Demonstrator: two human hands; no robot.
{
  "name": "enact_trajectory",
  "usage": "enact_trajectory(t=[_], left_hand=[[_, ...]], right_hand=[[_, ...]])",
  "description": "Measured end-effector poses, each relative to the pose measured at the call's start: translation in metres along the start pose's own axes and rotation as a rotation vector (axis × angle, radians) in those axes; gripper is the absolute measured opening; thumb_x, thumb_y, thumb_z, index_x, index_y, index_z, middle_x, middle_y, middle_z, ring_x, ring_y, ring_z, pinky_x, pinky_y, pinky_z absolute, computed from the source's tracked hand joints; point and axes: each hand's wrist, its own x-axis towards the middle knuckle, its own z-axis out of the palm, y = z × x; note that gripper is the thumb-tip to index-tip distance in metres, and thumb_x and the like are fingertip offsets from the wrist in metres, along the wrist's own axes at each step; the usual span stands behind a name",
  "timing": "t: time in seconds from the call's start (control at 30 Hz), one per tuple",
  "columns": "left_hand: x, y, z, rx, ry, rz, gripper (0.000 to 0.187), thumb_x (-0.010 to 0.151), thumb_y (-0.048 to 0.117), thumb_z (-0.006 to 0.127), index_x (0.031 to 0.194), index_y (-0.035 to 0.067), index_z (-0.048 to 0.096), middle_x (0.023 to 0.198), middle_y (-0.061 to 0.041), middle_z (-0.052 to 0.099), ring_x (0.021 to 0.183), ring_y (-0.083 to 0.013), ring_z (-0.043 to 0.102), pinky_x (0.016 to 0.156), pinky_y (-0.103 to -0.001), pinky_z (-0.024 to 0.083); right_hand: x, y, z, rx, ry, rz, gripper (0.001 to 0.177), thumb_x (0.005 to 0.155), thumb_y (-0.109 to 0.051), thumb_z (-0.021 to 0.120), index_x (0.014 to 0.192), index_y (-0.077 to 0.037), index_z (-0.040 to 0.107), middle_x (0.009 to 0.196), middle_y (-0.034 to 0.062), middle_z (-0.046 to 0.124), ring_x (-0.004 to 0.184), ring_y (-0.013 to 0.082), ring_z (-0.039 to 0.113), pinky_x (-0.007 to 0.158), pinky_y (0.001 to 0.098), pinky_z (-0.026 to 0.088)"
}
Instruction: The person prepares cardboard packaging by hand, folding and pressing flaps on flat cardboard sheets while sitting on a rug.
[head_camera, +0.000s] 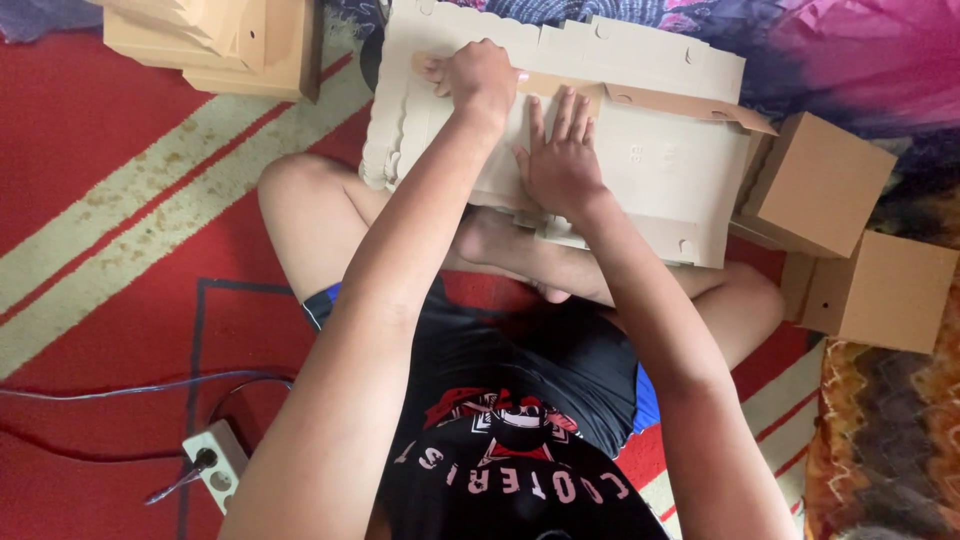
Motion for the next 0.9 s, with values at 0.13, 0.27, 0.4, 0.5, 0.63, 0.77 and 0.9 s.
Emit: enact_trajectory(t=[0.13,0.27,0.4,0.5,0.63,0.77,0.9], left_hand=[[-0.010,-0.006,-0.008,0.084,0.018,0.029,0.099,0.100,0.082,0.040,0.107,-0.010,0.075,0.098,-0.053,0.063,0.071,-0.0514,0.075,0.055,-0.047,0.062],[-0.009,-0.008,0.004,0.046,0.079,0.026,0.096,0.098,0.085,0.041,0.107,-0.004,0.077,0.101,-0.046,0.067,0.070,-0.0468,0.077,0.061,-0.046,0.063],[-0.012,-0.017,0.019,-0.040,0.218,0.061,0.084,0.101,0.079,0.040,0.104,0.005,0.079,0.093,-0.031,0.076,0.101,-0.0626,0.068,0.077,-0.064,0.060],[-0.047,-0.035,0.018,0.104,0.416,0.112,0.083,0.109,0.067,0.030,0.109,-0.001,0.077,0.114,-0.035,0.070,0.102,-0.0461,0.073,0.067,-0.044,0.060],[-0.087,-0.070,0.033,0.065,0.452,0.198,0.079,0.112,0.054,0.026,0.141,-0.017,0.049,0.135,-0.041,0.056,0.130,-0.0545,0.051,0.097,-0.049,0.054],[-0.121,-0.111,0.048,-0.444,0.486,0.344,0.069,0.108,0.046,0.046,0.156,-0.003,0.037,0.161,-0.029,0.032,0.150,-0.0414,0.030,0.119,-0.050,0.032],[-0.144,-0.138,0.056,-0.736,0.477,0.341,0.084,0.097,0.043,0.075,0.154,-0.004,0.035,0.161,-0.030,0.032,0.150,-0.0415,0.033,0.121,-0.049,0.034]], right_hand=[[-0.003,-0.002,-0.010,0.053,-0.024,0.008,0.073,0.112,-0.050,0.020,0.166,-0.005,0.000,0.161,0.0415,-0.008,0.150,0.0612,-0.001,0.124,0.0661,0.010],[-0.004,-0.003,-0.012,0.070,-0.055,0.012,0.073,0.111,-0.050,0.017,0.165,-0.005,-0.002,0.161,0.0408,-0.009,0.150,0.0606,-0.004,0.124,0.0656,0.009],[-0.003,-0.003,-0.011,0.054,-0.036,0.008,0.072,0.112,-0.050,0.017,0.165,-0.005,-0.002,0.161,0.0409,-0.007,0.149,0.0619,-0.001,0.123,0.0661,0.012],[-0.007,-0.004,-0.015,0.057,-0.049,0.013,0.073,0.111,-0.051,0.013,0.165,-0.005,-0.003,0.162,0.0401,-0.009,0.150,0.0605,-0.004,0.124,0.0649,0.009],[-0.011,-0.005,-0.016,0.079,-0.063,0.012,0.073,0.110,-0.052,0.010,0.165,-0.006,-0.005,0.162,0.0394,-0.011,0.150,0.0596,-0.005,0.125,0.0641,0.008],[-0.009,-0.003,-0.005,0.049,0.003,0.001,0.073,0.111,-0.051,0.015,0.165,-0.005,-0.001,0.162,0.0398,-0.008,0.150,0.0602,-0.002,0.124,0.0653,0.009],[-0.015,0.006,-0.003,0.082,0.067,-0.093,0.072,0.112,-0.050,0.016,0.166,-0.004,0.001,0.161,0.0409,-0.010,0.150,0.0602,-0.005,0.124,0.0678,0.009]])
